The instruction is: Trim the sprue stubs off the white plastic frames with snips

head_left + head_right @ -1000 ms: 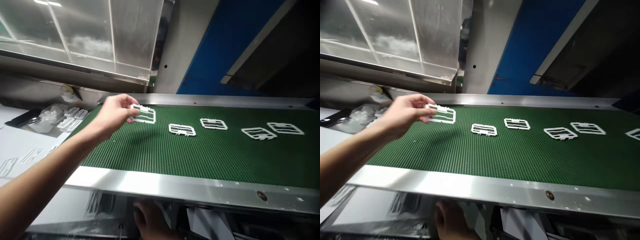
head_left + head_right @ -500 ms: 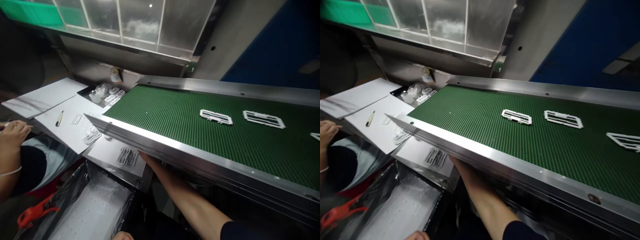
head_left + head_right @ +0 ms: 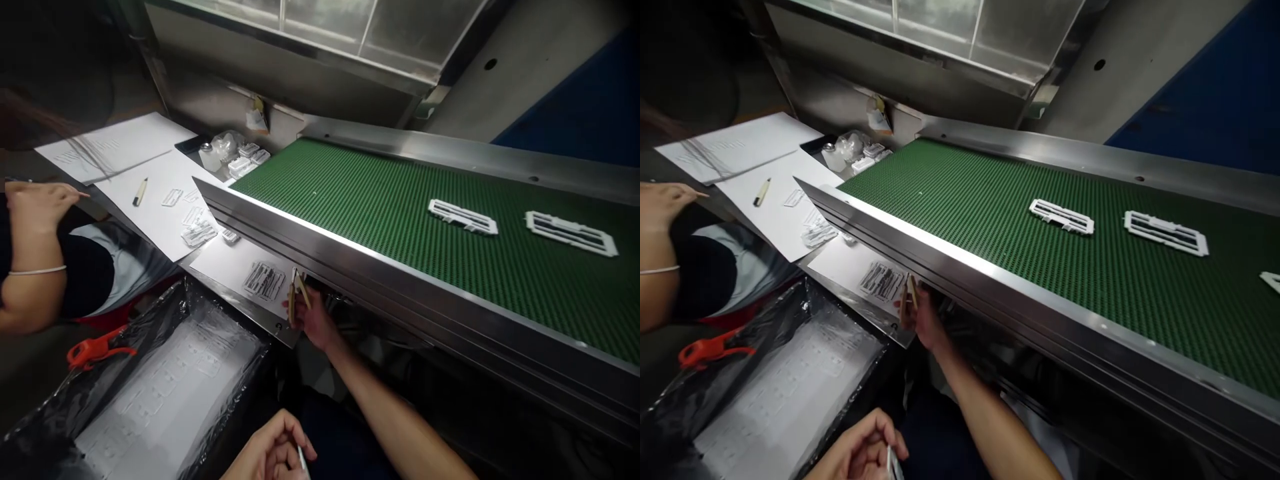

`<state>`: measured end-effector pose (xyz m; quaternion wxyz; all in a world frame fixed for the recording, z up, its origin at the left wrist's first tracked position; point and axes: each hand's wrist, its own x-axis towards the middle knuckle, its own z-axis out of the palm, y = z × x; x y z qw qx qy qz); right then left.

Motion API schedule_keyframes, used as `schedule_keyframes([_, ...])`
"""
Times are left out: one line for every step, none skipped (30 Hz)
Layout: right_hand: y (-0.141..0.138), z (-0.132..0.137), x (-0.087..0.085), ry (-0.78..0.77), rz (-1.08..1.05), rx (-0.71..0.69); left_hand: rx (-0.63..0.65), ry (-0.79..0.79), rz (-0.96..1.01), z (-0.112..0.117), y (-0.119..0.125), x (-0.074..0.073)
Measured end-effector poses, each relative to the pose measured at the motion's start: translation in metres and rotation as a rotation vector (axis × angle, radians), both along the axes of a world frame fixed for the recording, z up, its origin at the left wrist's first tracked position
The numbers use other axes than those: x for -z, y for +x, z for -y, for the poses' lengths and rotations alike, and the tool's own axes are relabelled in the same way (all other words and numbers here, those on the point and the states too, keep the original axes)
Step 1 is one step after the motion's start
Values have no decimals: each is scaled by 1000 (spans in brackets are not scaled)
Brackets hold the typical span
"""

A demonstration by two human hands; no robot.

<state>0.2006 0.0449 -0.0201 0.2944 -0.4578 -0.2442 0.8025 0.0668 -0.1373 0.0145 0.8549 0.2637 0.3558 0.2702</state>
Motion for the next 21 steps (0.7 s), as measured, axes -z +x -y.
schedule_keyframes([9,17,0,-22,-53,-48,8,34,15,1,2,1])
schedule_keyframes([20,35,-3,-43,-104,-100,4,56,20,3,3,1])
schedule_keyframes([31,53,-7,-64,-153,-152,-14,64,10,5,5,1])
schedule_keyframes([42,69,-14,-84,-194,-198,-37,62,-12,7,6,0])
schedule_keyframes([53,82,-21,-102,-228,-237,-61,59,-39,8,7,-1])
schedule_keyframes([63,93,-29,-116,-256,-269,-82,58,-57,8,8,-2])
schedule_keyframes([73,101,-38,-125,-283,-297,-101,63,-61,8,9,-4])
schedule_keyframes([81,107,-46,-133,-315,-324,-108,71,-60,7,10,-6])
schedule_keyframes([89,111,-54,-142,-354,-348,-103,80,-65,6,11,-8])
schedule_keyframes([95,113,-62,-152,-398,-368,-87,92,-82,4,12,-10])
schedule_keyframes([100,114,-69,-163,-441,-379,-67,110,-112,3,12,-13])
schedule_keyframes([103,114,-75,-176,-477,-374,-46,135,-155,1,12,-15])
schedule_keyframes([106,114,-81,-191,-500,-360,-22,168,-206,0,12,-17])
schedule_keyframes([107,114,-86,-208,-504,-338,2,210,-257,0,13,-20])
schedule_keyframes([108,115,-91,-220,-490,-313,20,254,-307,-1,13,-22])
schedule_keyframes([109,115,-95,-224,-454,-289,32,295,-357,0,13,-23])
schedule_keyframes([109,116,-98,-213,-398,-274,38,329,-405,1,14,-25])
schedule_keyframes([109,117,-101,-186,-325,-273,39,356,-446,1,14,-26])
schedule_keyframes([108,118,-104,-142,-238,-285,37,372,-478,2,15,-27])
schedule_keyframes([108,118,-106,-94,-139,-316,39,377,-502,2,15,-28])
schedule_keyframes([108,118,-108,-55,-35,-368,49,378,-519,2,15,-28])
